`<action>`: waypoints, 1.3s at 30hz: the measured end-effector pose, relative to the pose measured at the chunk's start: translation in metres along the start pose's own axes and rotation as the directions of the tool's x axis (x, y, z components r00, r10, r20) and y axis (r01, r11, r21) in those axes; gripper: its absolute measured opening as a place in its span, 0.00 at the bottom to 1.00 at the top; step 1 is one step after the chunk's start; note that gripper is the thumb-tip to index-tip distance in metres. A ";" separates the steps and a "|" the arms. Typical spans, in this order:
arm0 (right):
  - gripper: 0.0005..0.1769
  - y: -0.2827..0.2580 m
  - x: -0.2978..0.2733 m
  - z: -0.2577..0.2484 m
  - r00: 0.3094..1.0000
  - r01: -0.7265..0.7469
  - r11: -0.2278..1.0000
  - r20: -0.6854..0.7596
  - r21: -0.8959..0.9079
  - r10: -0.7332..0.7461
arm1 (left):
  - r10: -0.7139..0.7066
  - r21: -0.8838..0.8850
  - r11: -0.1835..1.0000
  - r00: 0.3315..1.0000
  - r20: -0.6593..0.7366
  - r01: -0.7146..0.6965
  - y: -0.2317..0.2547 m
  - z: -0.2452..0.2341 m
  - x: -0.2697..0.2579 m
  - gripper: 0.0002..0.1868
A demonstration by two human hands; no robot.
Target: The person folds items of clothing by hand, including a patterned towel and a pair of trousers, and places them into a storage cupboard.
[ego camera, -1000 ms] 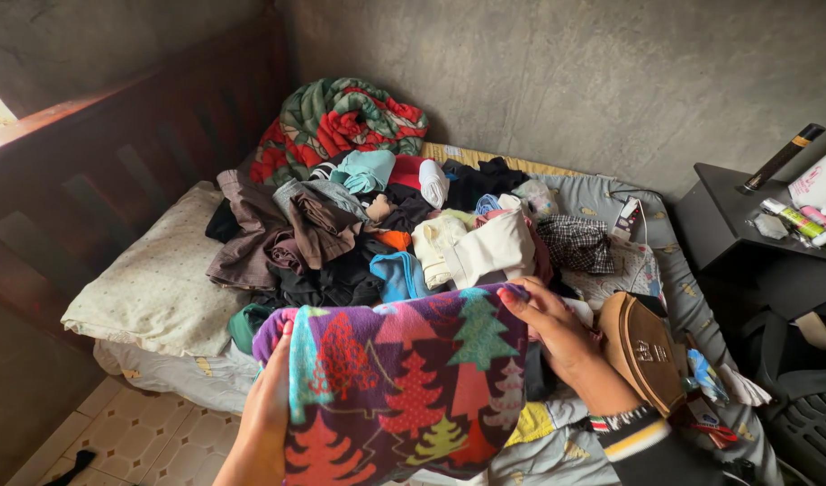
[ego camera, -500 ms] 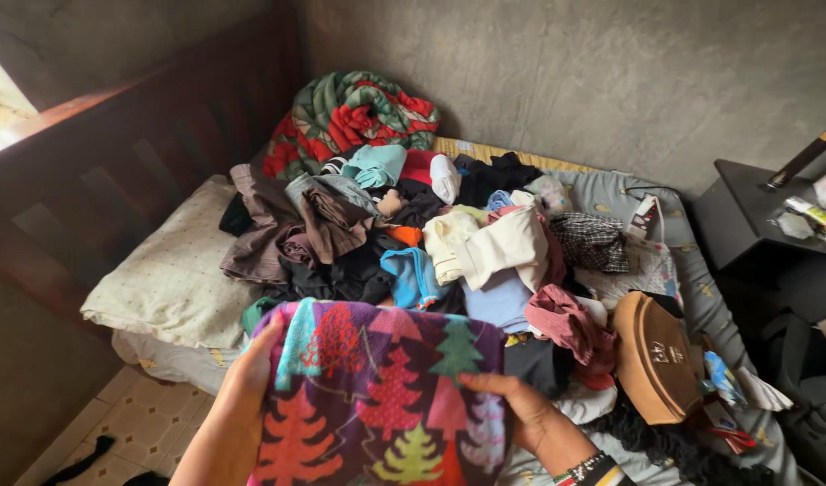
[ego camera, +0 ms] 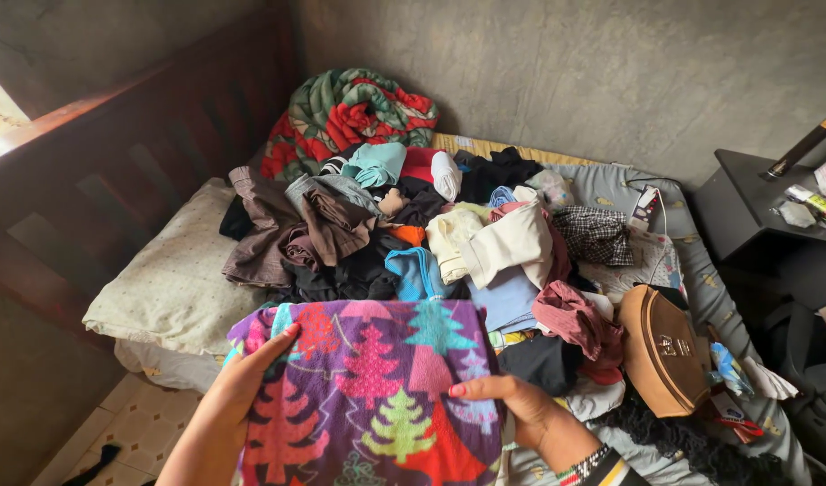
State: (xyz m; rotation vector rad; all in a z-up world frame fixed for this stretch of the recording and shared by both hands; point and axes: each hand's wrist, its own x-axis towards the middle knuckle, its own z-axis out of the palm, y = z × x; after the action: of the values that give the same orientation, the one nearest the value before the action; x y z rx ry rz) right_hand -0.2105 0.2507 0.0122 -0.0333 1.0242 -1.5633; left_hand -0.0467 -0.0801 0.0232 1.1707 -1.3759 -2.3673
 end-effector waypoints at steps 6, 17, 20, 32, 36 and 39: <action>0.26 -0.017 0.010 -0.003 0.972 0.161 0.983 -0.156 -0.089 -0.174 | 0.093 0.029 0.996 0.936 -0.340 -0.088 -0.067 -0.037 0.087 0.20; 0.23 -0.023 0.011 0.020 0.872 0.376 0.924 -0.312 -0.068 -0.378 | -0.251 -0.639 0.671 0.926 0.282 0.377 -0.154 0.090 0.024 0.55; 0.24 -0.009 0.013 0.022 0.905 0.326 0.945 -0.293 0.009 -0.309 | -0.071 -0.710 0.660 0.961 0.267 0.246 -0.101 0.102 0.005 0.52; 0.51 -0.019 0.047 0.010 0.914 0.196 0.811 0.198 0.552 -0.355 | 0.018 -0.818 0.571 0.996 0.085 0.059 -0.077 0.109 0.045 0.19; 0.45 -0.032 0.057 -0.015 0.879 0.311 0.805 0.169 0.505 -0.446 | 0.039 -0.832 0.544 0.988 0.151 0.106 -0.082 0.113 0.063 0.18; 0.44 -0.055 0.059 -0.055 0.898 0.405 0.828 0.002 0.387 -0.440 | 0.176 -0.804 0.585 0.952 0.251 0.104 -0.088 0.108 0.080 0.25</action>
State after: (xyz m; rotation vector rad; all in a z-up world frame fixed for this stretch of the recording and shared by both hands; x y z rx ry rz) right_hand -0.3009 0.2296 -0.0176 -0.0688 0.6487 -2.1297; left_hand -0.1558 0.0018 -0.0609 0.4905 -0.1793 -2.6981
